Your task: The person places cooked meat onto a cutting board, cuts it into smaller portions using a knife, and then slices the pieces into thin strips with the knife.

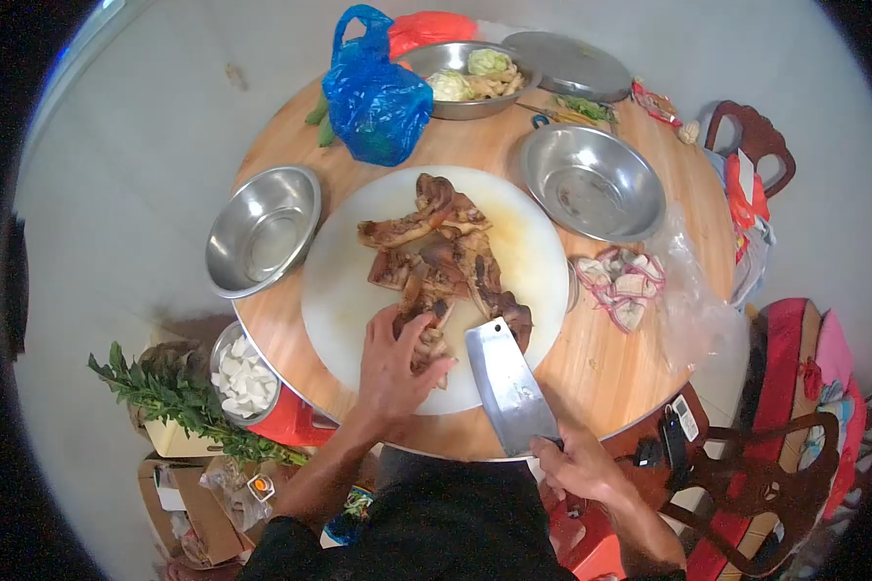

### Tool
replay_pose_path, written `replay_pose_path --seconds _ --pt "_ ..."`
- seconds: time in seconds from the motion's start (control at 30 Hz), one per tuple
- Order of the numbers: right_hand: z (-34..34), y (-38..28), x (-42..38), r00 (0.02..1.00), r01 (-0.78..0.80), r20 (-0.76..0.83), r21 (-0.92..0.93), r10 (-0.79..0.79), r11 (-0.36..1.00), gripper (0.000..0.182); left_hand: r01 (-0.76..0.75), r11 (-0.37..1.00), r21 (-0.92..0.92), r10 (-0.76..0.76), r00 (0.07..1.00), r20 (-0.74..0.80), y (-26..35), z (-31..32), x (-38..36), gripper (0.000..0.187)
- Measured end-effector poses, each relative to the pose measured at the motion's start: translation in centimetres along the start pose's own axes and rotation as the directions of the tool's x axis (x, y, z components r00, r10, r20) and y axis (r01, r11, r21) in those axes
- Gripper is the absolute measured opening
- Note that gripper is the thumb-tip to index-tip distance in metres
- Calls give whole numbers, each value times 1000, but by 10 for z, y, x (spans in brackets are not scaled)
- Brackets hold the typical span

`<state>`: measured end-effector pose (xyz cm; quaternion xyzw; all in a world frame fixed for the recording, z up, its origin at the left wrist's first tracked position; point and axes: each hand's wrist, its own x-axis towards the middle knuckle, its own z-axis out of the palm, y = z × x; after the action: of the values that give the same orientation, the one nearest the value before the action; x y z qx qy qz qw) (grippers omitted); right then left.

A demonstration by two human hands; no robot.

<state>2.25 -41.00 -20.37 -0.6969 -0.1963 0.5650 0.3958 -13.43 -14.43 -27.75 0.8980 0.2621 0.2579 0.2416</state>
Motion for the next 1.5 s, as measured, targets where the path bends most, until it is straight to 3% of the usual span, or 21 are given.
replay_pose_path --seconds 0.13,0.23,0.7,0.77,0.9,0.97,1.0,1.07,1.2,1.3,1.37,1.4,1.43,1.47,1.5 --pt "1 5 1 997 3 73 27 -5 1000 19 -11 999 -38 9 999 -47 -2 1 -1 59" --pt "13 10 14 985 -110 144 84 97 990 22 21 998 -63 -24 999 -40 -1 -6 -8 53" --pt "60 -1 48 959 13 282 22 -18 1000 24 116 976 -184 -144 979 -143 20 8 -24 43" --pt "63 -5 49 953 28 303 10 -30 1000 24 87 962 -259 -153 956 -249 22 10 -23 43" --pt "53 -20 39 970 39 239 49 -50 998 26 55 971 -234 -119 956 -267 40 5 -3 41" --pt "38 -33 31 979 48 194 69 -61 996 27 -74 972 -225 14 966 -257 54 3 29 40" --pt "27 -39 29 984 107 135 74 -117 991 26 -90 968 -232 27 965 -262 59 7 50 40" --pt "8 -61 21 974 225 -6 173 -228 959 24 -358 903 -236 271 903 -333 74 20 98 37" --pt "-50 -97 36 924 359 -187 132 -333 924 26 -398 821 -409 296 910 -290 116 63 199 33" --pt "-94 -120 60 872 375 -337 -4 -355 927 26 -380 791 -479 276 921 -276 131 109 266 30" --pt "-120 -126 79 800 351 -448 -188 -399 917 26 -231 826 -515 180 972 -148 135 130 298 30" --pt "-130 -132 80 799 246 -477 -297 -366 923 30 -233 820 -523 182 972 -148 136 130 308 30" --pt "-140 -131 84 799 239 -480 -298 -361 924 30 -85 864 -497 113 993 25 132 126 315 33" --pt "-151 -127 90 731 129 -523 -527 -439 840 30 57 896 -441 33 981 193 127 120 321 35" --pt "-157 -125 95 662 -7 -531 -710 -529 704 30 60 896 -441 30 981 193 116 124 332 35"
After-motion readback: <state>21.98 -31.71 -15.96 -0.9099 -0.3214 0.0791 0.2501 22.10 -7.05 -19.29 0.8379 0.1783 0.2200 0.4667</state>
